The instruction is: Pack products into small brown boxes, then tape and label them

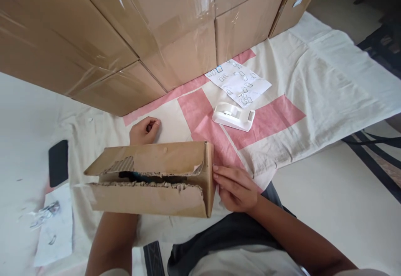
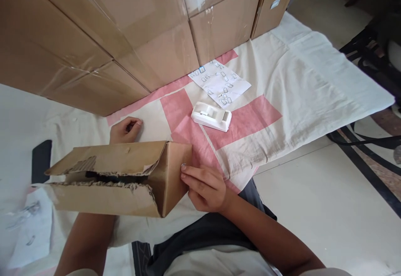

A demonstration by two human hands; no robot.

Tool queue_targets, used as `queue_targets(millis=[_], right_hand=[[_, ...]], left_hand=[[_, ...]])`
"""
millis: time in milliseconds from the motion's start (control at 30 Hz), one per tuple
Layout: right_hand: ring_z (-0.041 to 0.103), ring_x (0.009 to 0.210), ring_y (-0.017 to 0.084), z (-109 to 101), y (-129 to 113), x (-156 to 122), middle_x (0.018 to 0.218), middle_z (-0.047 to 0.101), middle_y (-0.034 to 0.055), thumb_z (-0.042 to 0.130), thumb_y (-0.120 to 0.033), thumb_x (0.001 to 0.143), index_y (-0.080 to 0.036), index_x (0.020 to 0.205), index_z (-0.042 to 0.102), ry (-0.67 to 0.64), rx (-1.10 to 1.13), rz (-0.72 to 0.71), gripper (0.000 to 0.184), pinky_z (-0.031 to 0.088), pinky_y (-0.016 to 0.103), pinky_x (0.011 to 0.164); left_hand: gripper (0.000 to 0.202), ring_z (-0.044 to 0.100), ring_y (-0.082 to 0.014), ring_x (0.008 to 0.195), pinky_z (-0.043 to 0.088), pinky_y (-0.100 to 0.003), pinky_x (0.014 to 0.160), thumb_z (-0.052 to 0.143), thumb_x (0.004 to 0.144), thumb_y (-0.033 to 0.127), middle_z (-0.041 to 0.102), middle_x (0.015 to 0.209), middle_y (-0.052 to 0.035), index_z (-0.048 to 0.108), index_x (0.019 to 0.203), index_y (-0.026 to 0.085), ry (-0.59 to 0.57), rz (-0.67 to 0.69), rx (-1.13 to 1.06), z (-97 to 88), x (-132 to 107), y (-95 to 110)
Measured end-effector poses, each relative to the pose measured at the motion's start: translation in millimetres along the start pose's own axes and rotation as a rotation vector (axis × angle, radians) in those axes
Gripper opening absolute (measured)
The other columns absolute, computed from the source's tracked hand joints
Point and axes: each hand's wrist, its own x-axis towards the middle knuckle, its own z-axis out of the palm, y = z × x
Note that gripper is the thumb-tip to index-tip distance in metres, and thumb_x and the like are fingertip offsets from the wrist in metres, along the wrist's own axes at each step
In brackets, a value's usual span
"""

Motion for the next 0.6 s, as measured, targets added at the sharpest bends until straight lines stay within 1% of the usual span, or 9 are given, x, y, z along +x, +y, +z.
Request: queue_targets(millis=[100,200,267,367,433,500,600], right_hand=[[0.077,0.101,0.022,-0.7,-1.4,0.3,0.117,0.076,0.0148,0.057,-0.001,0.085,-0.017,0.134,0.065,0.002,0.002,0.041,0.052,0.067,0.031,0.076],[0.077,0.102,0.022,0.5,-1.8,0.0,0.118,0.076,0.0134,0.057,0.001,0.085,-0.018,0.136,0.065,0.0,0.01,0.098,0.055,0.067,0.031,0.078],[0.077,0.103,0.022,1.1,-1.6,1.0,0.118,0.076,0.014,0.058,0.002,0.084,-0.017,0.136,0.065,-0.005,0.019,0.123,0.057,0.067,0.031,0.08],[0.075,0.108,0.024,0.7,-1.6,3.5,0.122,0.074,0.0154,0.059,0.003,0.084,-0.017,0.136,0.066,-0.036,0.031,0.166,0.056,0.067,0.033,0.085],[0.075,0.109,0.024,-0.4,-1.6,4.4,0.124,0.074,0.0138,0.058,0.002,0.086,-0.02,0.137,0.065,-0.062,0.035,0.196,0.056,0.067,0.034,0.085],[0.075,0.108,0.024,-1.6,-1.3,3.8,0.126,0.073,0.0125,0.058,-0.001,0.088,-0.022,0.14,0.063,-0.077,0.016,0.192,0.057,0.068,0.034,0.084],[0.077,0.104,0.024,-2.7,-0.2,1.5,0.129,0.072,0.0131,0.06,-0.004,0.089,-0.021,0.144,0.06,-0.09,-0.021,0.139,0.058,0.068,0.035,0.082]], left_hand=[[0.03,0.054,-0.0138,0.063,0.04,-0.026,0.063,0.057,0.088,0.048,0.067,0.075,0.0001,0.072,0.091,0.022,-0.003,0.007,-0.009,-0.7,-0.3,0.3],[0.029,0.054,-0.0139,0.064,0.041,-0.026,0.063,0.057,0.089,0.047,0.067,0.075,0.0003,0.072,0.091,0.022,-0.008,0.014,-0.013,-1.4,-0.9,0.8],[0.028,0.053,-0.0136,0.064,0.041,-0.026,0.064,0.058,0.089,0.046,0.066,0.074,0.0004,0.072,0.091,0.022,-0.005,0.014,-0.014,-2.2,-1.7,1.7],[0.028,0.052,-0.0127,0.064,0.04,-0.025,0.064,0.059,0.089,0.044,0.064,0.072,0.0003,0.073,0.092,0.02,-0.012,0.016,-0.018,-4.1,-2.3,3.1],[0.028,0.05,-0.0121,0.064,0.039,-0.025,0.063,0.059,0.089,0.044,0.063,0.072,0.0008,0.073,0.092,0.019,-0.03,0.024,-0.016,-5.1,-2.2,3.4],[0.028,0.049,-0.0117,0.063,0.039,-0.025,0.063,0.06,0.089,0.043,0.062,0.072,0.0015,0.073,0.093,0.019,-0.037,0.025,-0.005,-5.4,-1.7,3.5],[0.028,0.049,-0.0119,0.064,0.039,-0.024,0.064,0.059,0.089,0.044,0.063,0.073,0.0014,0.072,0.094,0.019,-0.033,0.008,0.017,-4.6,-1.5,4.1]])
